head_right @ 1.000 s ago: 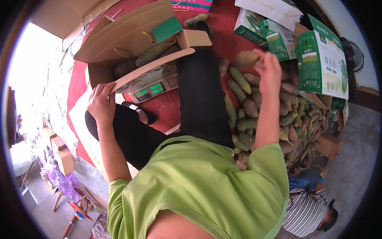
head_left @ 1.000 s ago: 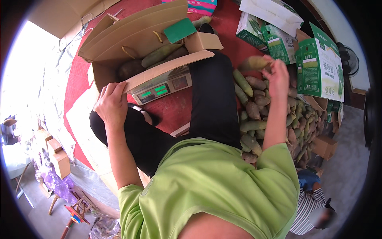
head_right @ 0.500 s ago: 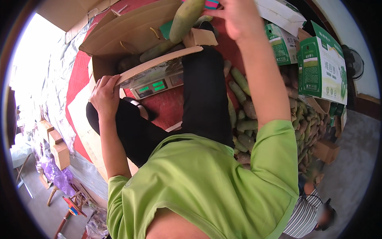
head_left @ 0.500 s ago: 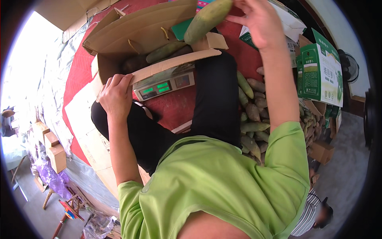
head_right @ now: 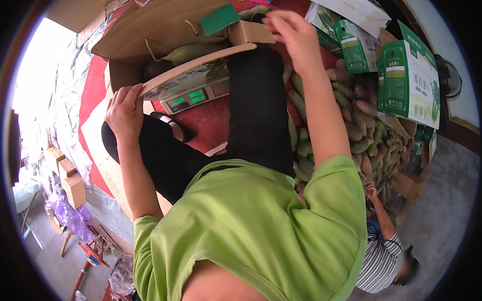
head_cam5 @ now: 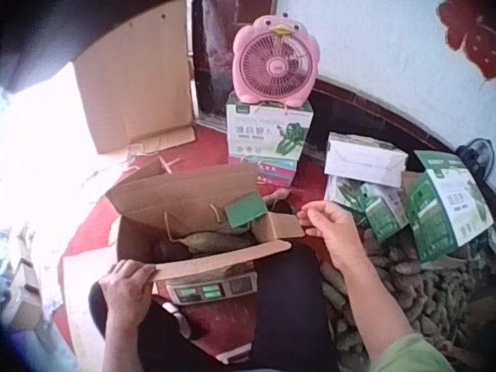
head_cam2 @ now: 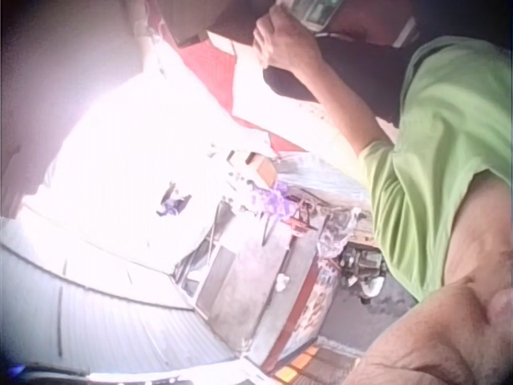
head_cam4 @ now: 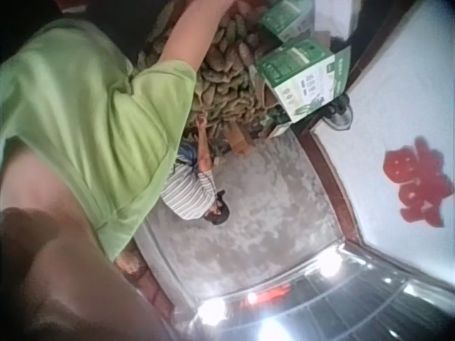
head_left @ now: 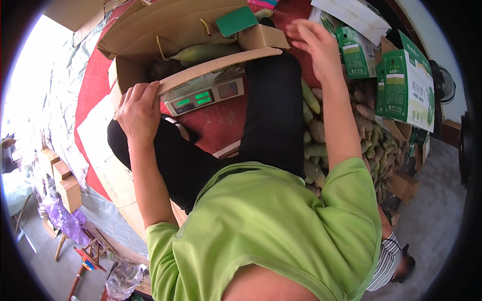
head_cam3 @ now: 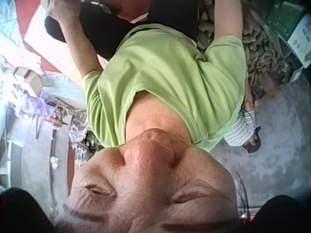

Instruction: Sort and pack radishes or similar root vegetables into cardboard boxes and weigh them.

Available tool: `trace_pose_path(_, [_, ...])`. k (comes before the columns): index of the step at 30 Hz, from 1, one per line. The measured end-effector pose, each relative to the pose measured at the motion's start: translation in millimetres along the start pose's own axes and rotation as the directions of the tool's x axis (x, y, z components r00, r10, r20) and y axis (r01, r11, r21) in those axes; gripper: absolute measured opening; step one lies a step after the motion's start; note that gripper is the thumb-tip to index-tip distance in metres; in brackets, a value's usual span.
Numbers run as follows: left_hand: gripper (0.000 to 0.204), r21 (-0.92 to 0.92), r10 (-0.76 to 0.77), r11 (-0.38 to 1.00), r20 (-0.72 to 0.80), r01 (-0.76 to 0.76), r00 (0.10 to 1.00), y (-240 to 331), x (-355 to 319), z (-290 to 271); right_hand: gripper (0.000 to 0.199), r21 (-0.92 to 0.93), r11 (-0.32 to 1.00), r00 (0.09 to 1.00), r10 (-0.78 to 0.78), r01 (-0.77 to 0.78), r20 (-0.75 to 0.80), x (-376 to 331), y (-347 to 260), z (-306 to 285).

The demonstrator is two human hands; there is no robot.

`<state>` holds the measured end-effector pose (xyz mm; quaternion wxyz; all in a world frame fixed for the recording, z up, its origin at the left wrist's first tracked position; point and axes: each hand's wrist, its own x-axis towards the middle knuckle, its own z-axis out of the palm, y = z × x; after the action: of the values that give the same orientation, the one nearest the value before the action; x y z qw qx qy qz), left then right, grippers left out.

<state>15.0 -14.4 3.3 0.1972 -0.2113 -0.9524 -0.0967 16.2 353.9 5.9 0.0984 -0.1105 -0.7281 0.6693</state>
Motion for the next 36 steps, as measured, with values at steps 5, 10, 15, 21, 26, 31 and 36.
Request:
trace_pose_path(5, [0.018,0.043,0.075,0.996,-0.062,-0.072,0.995,-1.6,-0.2,1.0,0.02,0.047,0.95,0.903,0.308,-0.309,-0.3,-50.9,89.6,-68.5])
trace_pose_path(10, [0.027,0.048,0.085,0.996,-0.134,-0.079,0.987,-1.8,2.5,3.3,0.017,-0.017,0.855,0.823,0.492,-0.518,-0.284,-137.4,230.6,-142.6])
trace_pose_path(15, [0.033,0.111,0.062,0.993,-0.169,-0.044,0.984,-10.3,-4.9,0.8,0.016,-0.375,0.536,0.649,0.69,-0.756,-0.321,-212.8,309.9,-124.9])
trace_pose_path(21, [0.03,0.092,0.11,0.992,-0.212,-0.092,0.971,-10.8,2.4,11.8,0.015,-0.577,0.63,0.784,0.62,-0.519,-0.029,-319.0,399.7,-134.5])
trace_pose_path(26, [0.03,0.096,0.1,0.992,-0.223,-0.08,0.97,-11.4,4.7,14.9,0.017,-0.748,0.523,0.866,0.481,-0.41,-0.138,-317.3,377.6,-137.1])
trace_pose_path(31, [0.03,0.062,0.065,0.997,-0.259,-0.05,0.964,-7.6,2.6,14.3,0.031,-0.37,0.423,0.522,0.337,-0.827,-0.783,-304.2,318.6,-205.3])
trace_pose_path(36, [0.033,0.092,0.056,0.995,-0.287,-0.031,0.956,-5.1,3.0,16.1,0.057,0.034,0.541,0.119,0.245,-0.84,-0.962,-319.3,310.3,-244.4])
